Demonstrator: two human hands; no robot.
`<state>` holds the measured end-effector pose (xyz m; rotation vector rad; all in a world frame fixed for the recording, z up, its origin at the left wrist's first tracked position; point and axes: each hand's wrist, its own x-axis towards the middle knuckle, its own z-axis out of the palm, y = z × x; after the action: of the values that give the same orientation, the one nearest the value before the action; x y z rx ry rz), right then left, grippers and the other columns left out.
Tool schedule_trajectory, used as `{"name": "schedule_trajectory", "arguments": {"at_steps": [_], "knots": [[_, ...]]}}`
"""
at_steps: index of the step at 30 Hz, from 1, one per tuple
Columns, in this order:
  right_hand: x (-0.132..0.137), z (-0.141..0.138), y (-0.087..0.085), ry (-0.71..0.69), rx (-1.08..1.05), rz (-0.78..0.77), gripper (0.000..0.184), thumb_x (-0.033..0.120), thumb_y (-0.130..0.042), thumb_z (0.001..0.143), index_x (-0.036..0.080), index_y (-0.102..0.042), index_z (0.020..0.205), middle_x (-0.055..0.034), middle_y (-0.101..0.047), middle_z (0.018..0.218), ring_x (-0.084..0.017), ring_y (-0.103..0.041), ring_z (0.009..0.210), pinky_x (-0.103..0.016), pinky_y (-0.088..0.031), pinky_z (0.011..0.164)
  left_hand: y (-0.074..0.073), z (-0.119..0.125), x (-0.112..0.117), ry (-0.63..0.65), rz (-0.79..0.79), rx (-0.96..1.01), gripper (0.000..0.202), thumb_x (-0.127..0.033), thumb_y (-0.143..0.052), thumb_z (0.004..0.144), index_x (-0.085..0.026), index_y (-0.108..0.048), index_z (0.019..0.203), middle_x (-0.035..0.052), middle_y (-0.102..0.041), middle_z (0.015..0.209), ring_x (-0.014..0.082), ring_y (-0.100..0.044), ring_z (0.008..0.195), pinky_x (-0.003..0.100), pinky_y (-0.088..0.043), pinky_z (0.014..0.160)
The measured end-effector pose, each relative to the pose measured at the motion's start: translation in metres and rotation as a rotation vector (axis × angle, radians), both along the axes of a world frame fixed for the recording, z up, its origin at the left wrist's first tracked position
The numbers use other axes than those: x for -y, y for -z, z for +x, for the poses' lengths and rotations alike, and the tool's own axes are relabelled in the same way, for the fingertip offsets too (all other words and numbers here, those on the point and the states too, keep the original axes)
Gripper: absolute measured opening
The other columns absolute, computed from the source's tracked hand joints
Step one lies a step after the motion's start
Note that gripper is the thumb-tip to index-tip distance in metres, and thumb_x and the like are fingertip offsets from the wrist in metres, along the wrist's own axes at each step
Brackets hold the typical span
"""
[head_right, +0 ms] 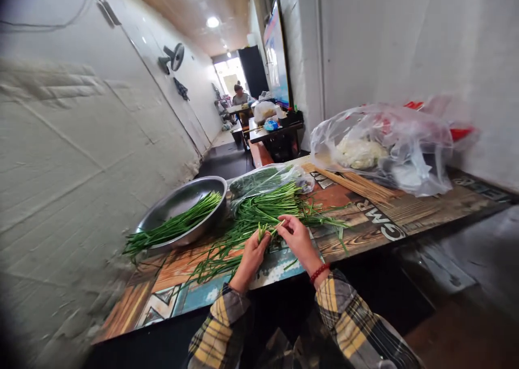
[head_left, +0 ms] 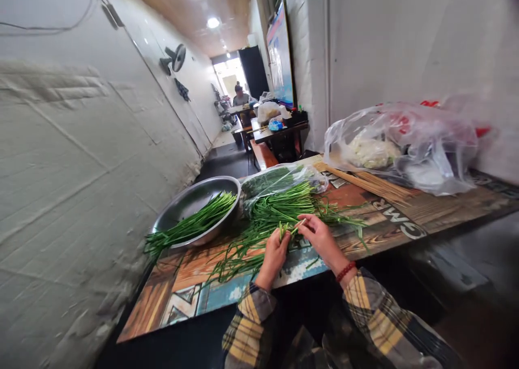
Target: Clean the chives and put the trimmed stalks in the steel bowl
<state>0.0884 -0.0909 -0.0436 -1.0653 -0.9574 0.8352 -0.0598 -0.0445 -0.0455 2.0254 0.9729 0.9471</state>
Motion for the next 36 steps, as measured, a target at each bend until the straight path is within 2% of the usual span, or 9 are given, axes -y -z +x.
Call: {"name": "schedule_trajectory", "arguments": {"at_steps": [4, 9, 15, 17, 19, 23, 28, 32, 36], "knots": [[0.004, -0.007, 0.006, -0.025, 0.157, 0.028, 0.037, 0.030, -0.066, 0.076, 0.021, -0.057, 0.111, -0.0024, -0.069, 0.088, -0.017, -0.066, 0.078, -0.033, -0.052, 0.076, 0.005, 0.002, 0.005, -0.020, 0.021, 0.003, 0.034, -0.045, -0.044, 0.093, -0.018, -0.056, 0.076, 0.0033, -0.057, 0.079, 0.0167, -0.050, 0.077, 0.029, -0.040, 0.074], [0.006, -0.004, 0.003, 0.033, 0.351, -0.004, 0.045, 0.025, -0.063, 0.076, 0.025, -0.055, 0.120, 0.0009, -0.067, 0.081, -0.017, -0.064, 0.073, -0.034, -0.051, 0.075, 0.004, 0.002, 0.009, -0.049, 0.006, 0.018, 0.032, -0.042, -0.042, 0.094, -0.018, -0.057, 0.080, 0.0036, -0.060, 0.079, 0.0169, -0.052, 0.075, 0.029, -0.040, 0.073], [-0.004, 0.038, 0.000, 0.350, -0.041, 0.062, 0.037, 0.034, -0.066, 0.076, 0.022, -0.056, 0.109, 0.0006, -0.064, 0.083, -0.014, -0.061, 0.073, -0.029, -0.049, 0.070, 0.002, 0.003, 0.012, -0.109, 0.051, -0.012, 0.034, -0.039, -0.040, 0.094, -0.018, -0.056, 0.073, 0.0035, -0.058, 0.073, 0.0175, -0.053, 0.072, 0.029, -0.038, 0.069], [-0.004, 0.057, -0.001, 0.454, -0.019, 0.078, 0.031, 0.036, -0.067, 0.076, 0.020, -0.060, 0.101, -0.0020, -0.066, 0.088, -0.016, -0.061, 0.077, -0.032, -0.050, 0.073, 0.002, 0.004, 0.012, -0.105, 0.055, 0.000, 0.034, -0.038, -0.040, 0.095, -0.018, -0.058, 0.075, 0.0034, -0.059, 0.074, 0.0172, -0.054, 0.074, 0.029, -0.038, 0.070], [0.000, 0.069, -0.005, 0.483, 0.211, 0.098, 0.023, 0.037, -0.064, 0.080, 0.020, -0.064, 0.096, -0.0053, -0.067, 0.093, -0.020, -0.062, 0.085, -0.038, -0.049, 0.081, 0.002, 0.005, 0.012, -0.109, 0.060, 0.003, 0.034, -0.038, -0.041, 0.094, -0.018, -0.058, 0.072, 0.0025, -0.057, 0.073, 0.0164, -0.052, 0.073, 0.028, -0.037, 0.069], [0.015, 0.067, -0.021, 0.365, 0.829, 0.168, 0.021, 0.032, -0.055, 0.089, 0.025, -0.070, 0.101, -0.0081, -0.068, 0.109, -0.026, -0.058, 0.105, -0.047, -0.040, 0.098, 0.002, 0.006, 0.013, -0.101, 0.088, -0.009, 0.037, -0.039, -0.046, 0.093, -0.018, -0.050, 0.063, -0.0004, -0.047, 0.066, 0.0143, -0.043, 0.066, 0.027, -0.032, 0.063], [0.023, 0.037, -0.027, 0.120, 1.092, 0.176, 0.015, 0.033, -0.061, 0.087, 0.031, -0.073, 0.096, -0.0039, -0.071, 0.101, -0.026, -0.058, 0.101, -0.045, -0.041, 0.092, 0.001, 0.004, 0.015, -0.072, 0.093, 0.013, 0.032, -0.037, -0.046, 0.093, -0.018, -0.052, 0.067, -0.0003, -0.048, 0.069, 0.0141, -0.044, 0.068, 0.027, -0.033, 0.065], [0.020, 0.025, -0.013, 0.059, 1.010, 0.117, 0.014, 0.034, -0.060, 0.088, 0.028, -0.073, 0.087, -0.0046, -0.072, 0.090, -0.024, -0.060, 0.091, -0.043, -0.043, 0.085, 0.002, 0.004, 0.015, -0.074, 0.079, 0.032, 0.030, -0.035, -0.046, 0.093, -0.018, -0.053, 0.069, 0.0000, -0.050, 0.070, 0.0144, -0.045, 0.070, 0.027, -0.034, 0.066], [0.016, 0.016, -0.001, 0.048, 0.632, 0.083, 0.023, 0.041, -0.056, 0.088, 0.025, -0.071, 0.082, -0.0042, -0.071, 0.084, -0.021, -0.062, 0.084, -0.037, -0.047, 0.080, 0.003, 0.004, 0.014, -0.066, 0.063, 0.054, 0.031, -0.036, -0.047, 0.092, -0.018, -0.050, 0.067, -0.0007, -0.047, 0.068, 0.0142, -0.043, 0.069, 0.027, -0.033, 0.065]]}}
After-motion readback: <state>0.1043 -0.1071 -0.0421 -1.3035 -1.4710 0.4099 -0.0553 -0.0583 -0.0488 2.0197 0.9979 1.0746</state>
